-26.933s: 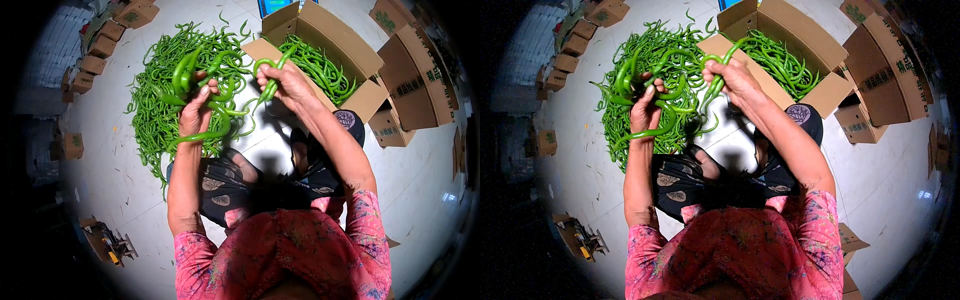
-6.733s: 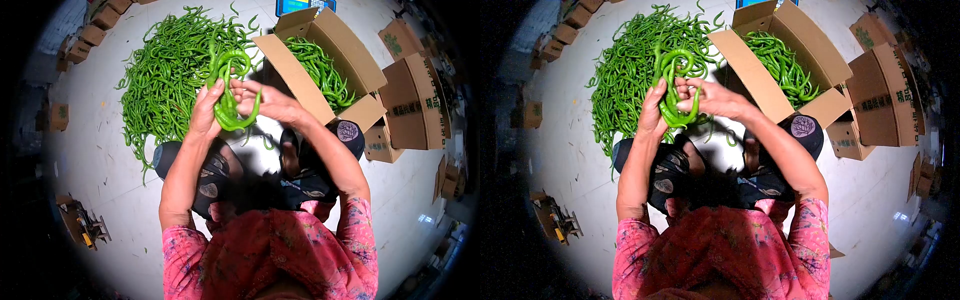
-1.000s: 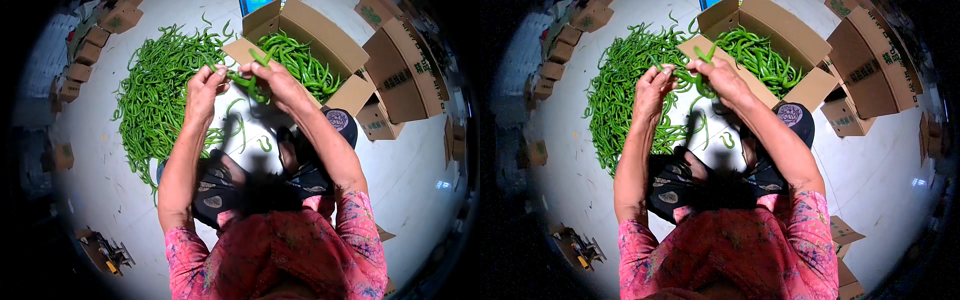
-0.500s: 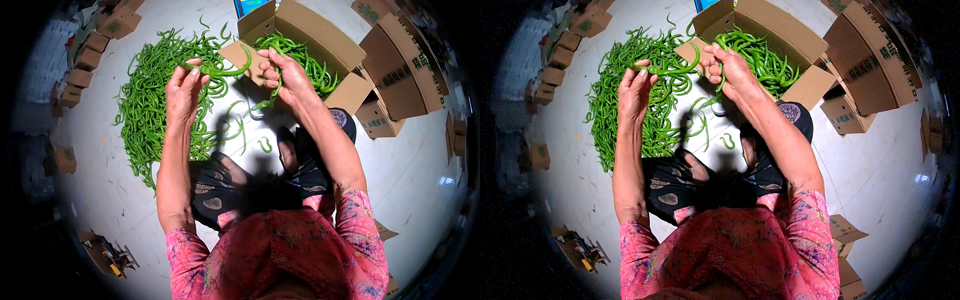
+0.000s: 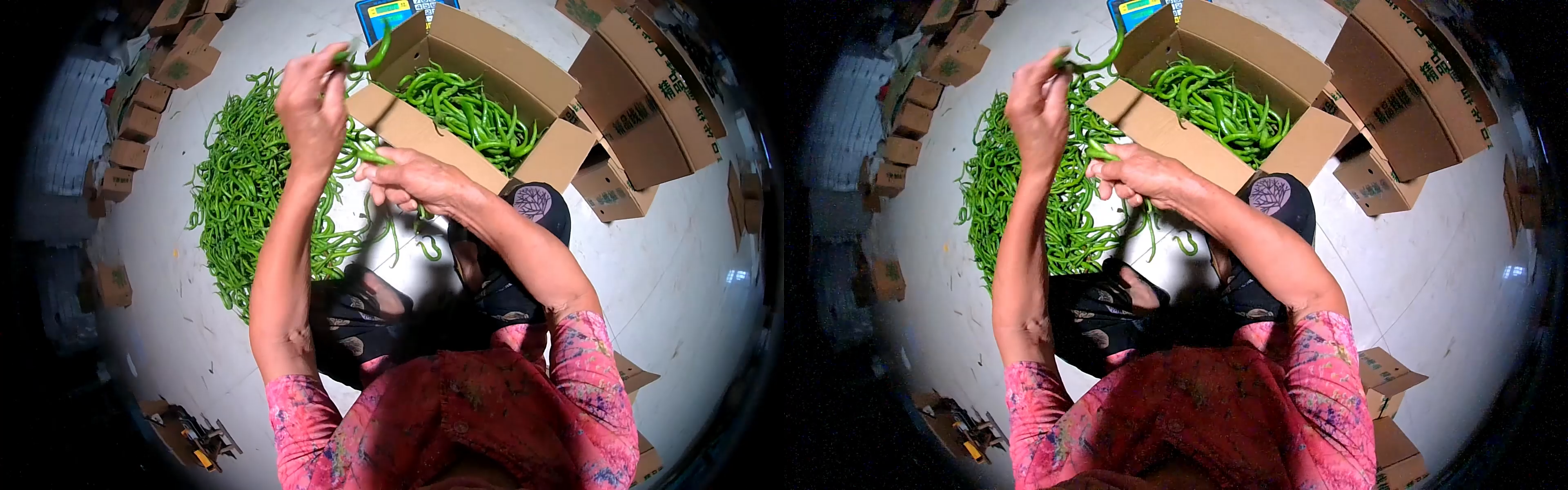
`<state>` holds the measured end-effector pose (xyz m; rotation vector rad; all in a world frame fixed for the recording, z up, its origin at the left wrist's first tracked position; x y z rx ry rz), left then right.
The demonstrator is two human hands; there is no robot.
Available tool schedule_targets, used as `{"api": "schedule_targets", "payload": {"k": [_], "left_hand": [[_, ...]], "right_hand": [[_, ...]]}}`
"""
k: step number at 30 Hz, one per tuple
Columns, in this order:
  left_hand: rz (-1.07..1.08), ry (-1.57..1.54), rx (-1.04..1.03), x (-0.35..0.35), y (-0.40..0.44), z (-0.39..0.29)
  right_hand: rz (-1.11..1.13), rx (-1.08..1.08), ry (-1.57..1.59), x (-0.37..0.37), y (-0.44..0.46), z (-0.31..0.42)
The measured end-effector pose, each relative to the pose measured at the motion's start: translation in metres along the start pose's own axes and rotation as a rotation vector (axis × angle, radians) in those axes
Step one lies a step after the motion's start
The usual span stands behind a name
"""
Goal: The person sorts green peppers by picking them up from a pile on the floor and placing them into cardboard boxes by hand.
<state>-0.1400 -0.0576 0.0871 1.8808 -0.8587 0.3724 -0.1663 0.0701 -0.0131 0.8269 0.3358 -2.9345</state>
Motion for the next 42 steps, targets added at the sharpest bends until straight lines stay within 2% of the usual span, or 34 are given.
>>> {"api": "schedule_targets", "payload": {"k": [4,7,8,10,11,13,14,15,16,18,20,22,24,25,28,30,32,36,38,42], "left_hand": [[0.152,-0.06,0.154,-0.022,-0.003,0.006],[0.204,-0.256,0.468,-0.012,-0.035,0.006],[0.281,-0.38,0.676,-0.01,-0.05,0.001],[0.428,-0.536,0.722,-0.012,-0.074,-0.01],[0.496,-0.573,0.672,-0.019,-0.086,-0.011],[0.603,-0.639,0.645,-0.031,-0.104,-0.022],[0.62,-0.509,0.606,-0.034,-0.105,-0.03],[0.598,-0.457,0.561,-0.037,-0.107,-0.034],[0.575,-0.404,0.514,-0.042,-0.11,-0.035],[0.486,-0.436,0.501,-0.045,-0.117,-0.029],[0.411,-0.462,0.527,-0.042,-0.119,-0.029],[0.351,-0.639,0.743,-0.031,-0.118,-0.022],[0.264,-0.741,0.819,-0.02,-0.12,-0.012],[0.266,-0.755,0.833,-0.016,-0.121,-0.01],[0.35,-0.726,0.801,-0.022,-0.123,-0.023],[0.418,-0.639,0.757,-0.029,-0.124,-0.032],[0.427,-0.646,0.707,-0.032,-0.121,-0.039],[0.262,-0.83,0.778,-0.028,-0.114,-0.04],[0.264,-0.803,0.809,-0.027,-0.109,-0.039],[0.297,-0.882,0.846,-0.032,-0.108,-0.029]], "right_hand": [[-0.037,0.197,0.231,0.016,-0.007,0.02],[-0.025,0.439,0.38,0.029,-0.016,0.033],[-0.02,0.498,0.41,0.035,-0.016,0.034],[-0.058,0.551,0.468,0.036,-0.016,0.038],[0.022,0.582,0.488,0.04,-0.012,0.036],[-0.019,0.583,0.508,0.034,-0.01,0.036],[-0.041,0.582,0.519,0.032,-0.01,0.035],[0.101,0.606,0.555,0.037,-0.004,0.029],[0.1,0.599,0.536,0.034,-0.003,0.028],[0.095,0.589,0.493,0.029,0.0,0.029],[0.034,0.585,0.334,0.028,-0.003,0.033],[-0.088,0.503,0.141,0.027,-0.01,0.034],[-0.128,0.442,0.044,0.026,-0.008,0.032],[-0.18,0.387,-0.037,0.023,-0.01,0.031],[-0.111,0.424,-0.151,0.018,-0.003,0.025],[-0.092,0.391,-0.021,0.014,0.003,0.014],[-0.057,0.332,-0.153,0.011,0.001,0.014],[-0.267,0.417,-0.548,0.016,-0.004,0.022],[-0.344,0.437,-0.79,0.013,-0.01,0.026],[-0.394,0.641,-0.986,-0.002,-0.01,0.023]]}}
Point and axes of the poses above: each hand's wrist, its own y-axis towards the middle knuckle, its own x-axis out of the back of the hand, z = x × y, the point moved 5 cm from there along y, towards the middle knuckle, and after that the axes turned 13 degrees about z, right-handed, at the moved point
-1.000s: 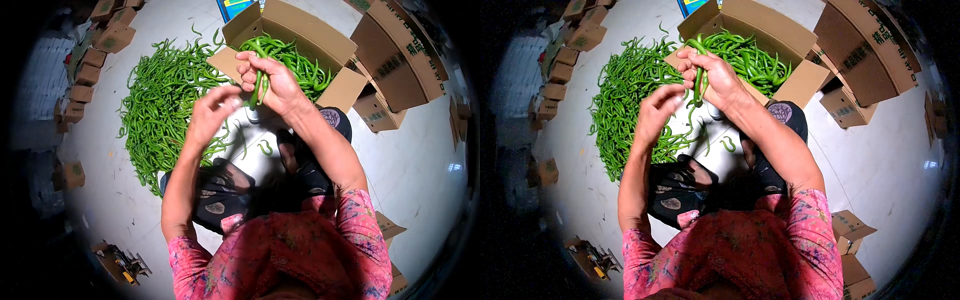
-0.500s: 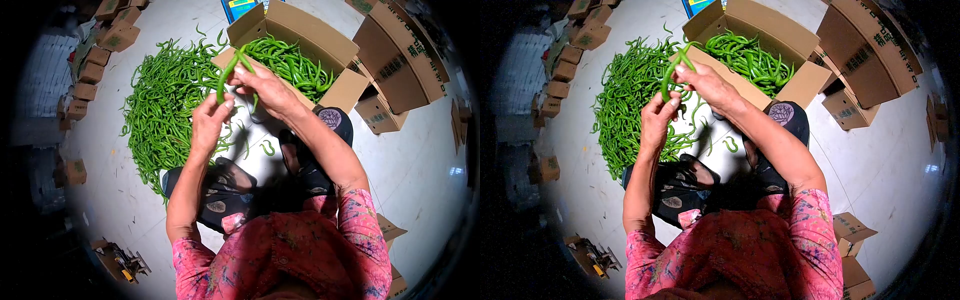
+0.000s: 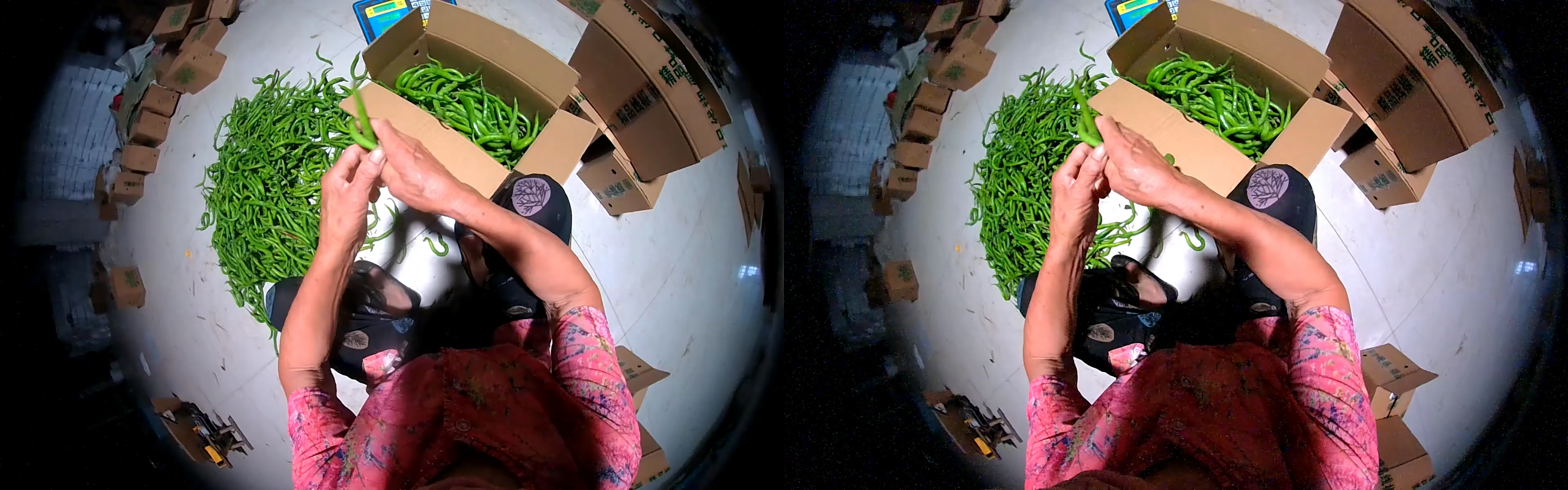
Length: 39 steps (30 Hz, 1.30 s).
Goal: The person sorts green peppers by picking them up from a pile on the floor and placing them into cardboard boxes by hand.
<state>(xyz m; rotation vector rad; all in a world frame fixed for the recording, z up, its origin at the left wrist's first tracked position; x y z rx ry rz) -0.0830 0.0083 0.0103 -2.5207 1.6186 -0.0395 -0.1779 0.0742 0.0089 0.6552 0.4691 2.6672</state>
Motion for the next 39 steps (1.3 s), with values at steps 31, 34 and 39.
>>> {"api": "schedule_targets", "payload": {"k": [31,34,39], "left_hand": [[-0.193,-0.159,-0.133,0.019,0.159,-0.012],[-0.275,-0.257,-0.185,0.058,0.124,0.037],[-0.382,-0.311,0.041,0.115,0.067,0.186]], "right_hand": [[0.99,-0.168,-0.712,-0.042,-0.047,0.001],[0.749,-0.197,-0.725,0.005,-0.029,0.003],[0.24,-0.178,-0.661,0.068,-0.016,0.017]]}}
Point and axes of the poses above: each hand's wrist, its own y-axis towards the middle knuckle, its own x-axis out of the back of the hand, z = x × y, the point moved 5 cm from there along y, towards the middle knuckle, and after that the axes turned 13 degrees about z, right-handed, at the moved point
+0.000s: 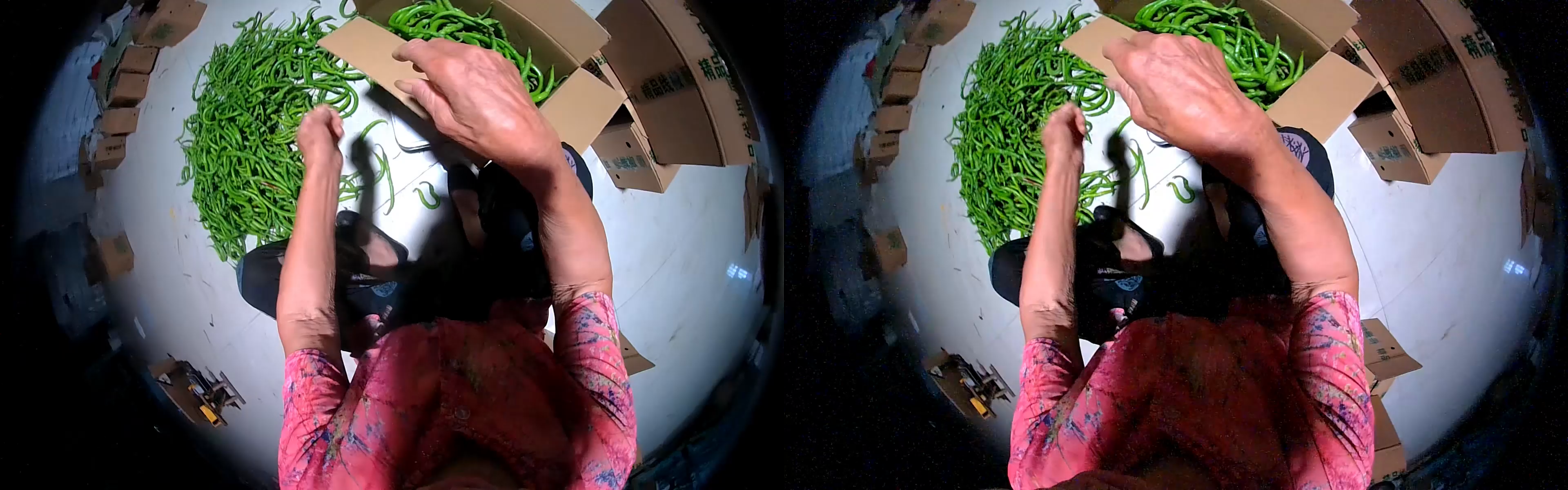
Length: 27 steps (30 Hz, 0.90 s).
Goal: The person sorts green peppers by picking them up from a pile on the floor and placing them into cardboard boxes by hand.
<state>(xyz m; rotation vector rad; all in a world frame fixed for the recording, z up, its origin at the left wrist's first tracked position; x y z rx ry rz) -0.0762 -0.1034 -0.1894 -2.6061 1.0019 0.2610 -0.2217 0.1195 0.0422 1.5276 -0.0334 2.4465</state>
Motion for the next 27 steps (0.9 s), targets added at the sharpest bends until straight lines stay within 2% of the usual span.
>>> {"api": "schedule_targets", "payload": {"k": [1,2,3,5,6,7,11,14,17,20,22,25,27], "left_hand": [[0.057,0.068,0.078,0.015,-0.006,0.03],[-0.013,0.183,0.172,0.017,-0.02,0.051],[-0.082,0.299,0.268,0.014,-0.035,0.074],[-0.026,0.662,0.306,0.029,-0.047,0.141],[0.039,0.831,0.285,0.026,-0.055,0.162],[0.104,0.998,0.261,0.021,-0.064,0.179],[0.181,1.257,0.414,-0.009,-0.092,0.22],[0.588,1.23,0.343,-0.055,-0.109,0.232],[0.767,1.276,0.261,-0.086,-0.123,0.252],[0.79,1.351,0.254,-0.086,-0.129,0.271],[0.778,1.396,0.272,-0.075,-0.133,0.283],[0.753,1.439,0.299,-0.058,-0.133,0.295],[0.746,1.453,0.304,-0.049,-0.133,0.297]], "right_hand": [[-0.033,0.041,0.009,-0.002,-0.002,0.001],[-0.067,0.082,0.018,-0.003,-0.003,0.003],[0.004,0.079,0.009,-0.007,-0.002,0.005],[0.141,0.069,-0.012,-0.013,0.001,0.008],[0.029,0.122,-0.019,-0.018,-0.002,0.005],[0.032,0.093,-0.003,-0.016,-0.002,0.004],[0.053,0.027,0.031,-0.007,0.006,0.006],[0.036,0.042,0.073,-0.007,0.005,0.011],[0.015,0.084,0.18,-0.011,0.004,0.012],[-0.043,0.068,0.293,-0.017,0.002,0.01],[0.058,-0.048,0.331,-0.014,0.003,0.013],[-0.019,-0.001,0.293,-0.014,0.004,0.016],[0.041,-0.009,0.233,-0.015,0.006,0.018]]}}
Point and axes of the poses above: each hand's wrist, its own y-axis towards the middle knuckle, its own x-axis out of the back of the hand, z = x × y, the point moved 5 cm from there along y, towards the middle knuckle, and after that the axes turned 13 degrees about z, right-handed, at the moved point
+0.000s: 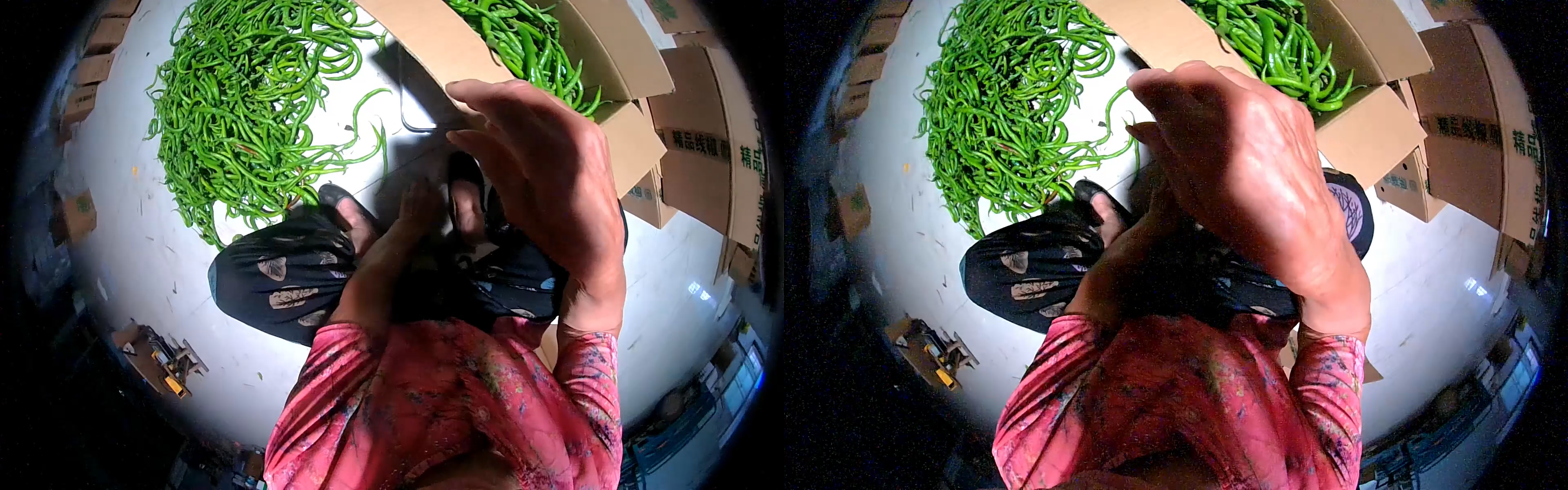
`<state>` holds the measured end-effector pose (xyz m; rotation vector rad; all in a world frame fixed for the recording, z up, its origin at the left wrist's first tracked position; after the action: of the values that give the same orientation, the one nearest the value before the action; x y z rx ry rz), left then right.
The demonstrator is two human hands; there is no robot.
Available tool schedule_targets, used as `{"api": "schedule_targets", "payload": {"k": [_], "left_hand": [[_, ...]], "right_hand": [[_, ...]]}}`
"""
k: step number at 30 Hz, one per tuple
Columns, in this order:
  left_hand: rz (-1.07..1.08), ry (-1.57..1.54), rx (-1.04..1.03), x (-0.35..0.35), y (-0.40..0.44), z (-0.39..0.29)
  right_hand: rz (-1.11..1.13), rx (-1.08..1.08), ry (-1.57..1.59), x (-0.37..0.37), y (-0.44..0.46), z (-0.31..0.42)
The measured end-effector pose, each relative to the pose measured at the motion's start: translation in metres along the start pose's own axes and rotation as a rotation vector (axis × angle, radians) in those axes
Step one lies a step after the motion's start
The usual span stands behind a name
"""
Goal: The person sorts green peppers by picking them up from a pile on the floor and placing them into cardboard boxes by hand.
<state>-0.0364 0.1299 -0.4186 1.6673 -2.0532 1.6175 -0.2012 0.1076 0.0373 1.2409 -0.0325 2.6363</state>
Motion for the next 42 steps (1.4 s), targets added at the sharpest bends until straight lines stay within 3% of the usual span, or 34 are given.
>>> {"api": "schedule_targets", "payload": {"k": [9,11,15,18,26,30,31,35,38,41,42], "left_hand": [[-0.042,-0.225,-0.201,0.045,0.006,-0.007],[-0.138,-0.255,-0.127,0.061,0.006,0.031],[-0.395,0.036,0.241,0.062,0.009,0.138],[-0.483,0.159,0.337,0.05,0.002,0.174],[-0.612,0.162,0.285,0.14,-0.052,0.096],[-0.723,-0.268,0.166,0.122,-0.025,0.112],[-0.776,-0.245,0.146,0.103,-0.004,0.128],[-0.475,-0.345,0.5,0.072,0.014,0.131],[-0.503,-0.298,0.418,0.081,0.0,0.115],[-0.777,-0.311,0.206,0.137,-0.032,0.077],[-0.769,-0.313,0.21,0.143,-0.026,0.08]], "right_hand": [[0.145,-0.034,-0.053,-0.006,0.003,0.0],[0.14,-0.029,-0.064,-0.006,0.002,0.001],[0.153,-0.031,-0.111,-0.008,0.002,0.004],[0.151,-0.034,-0.136,-0.008,0.002,0.004],[0.172,-0.043,-0.138,-0.011,0.005,0.001],[0.188,-0.046,-0.157,-0.01,0.006,0.003],[0.19,-0.046,-0.152,-0.01,0.006,0.003],[0.229,-0.075,-0.161,-0.01,0.006,0.003],[0.245,-0.092,-0.178,-0.01,0.005,0.002],[0.24,-0.082,-0.159,-0.01,0.006,0.004],[0.25,-0.075,-0.16,-0.011,0.007,0.005]]}}
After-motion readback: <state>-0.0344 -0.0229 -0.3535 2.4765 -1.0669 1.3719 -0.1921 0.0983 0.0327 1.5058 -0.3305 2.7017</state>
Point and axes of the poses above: each hand's wrist, its own y-axis towards the middle knuckle, its own x-axis out of the back of the hand, z = x × y, the point moved 5 cm from there along y, towards the middle knuckle, and after that the axes turned 13 degrees about z, right-handed, at the moved point
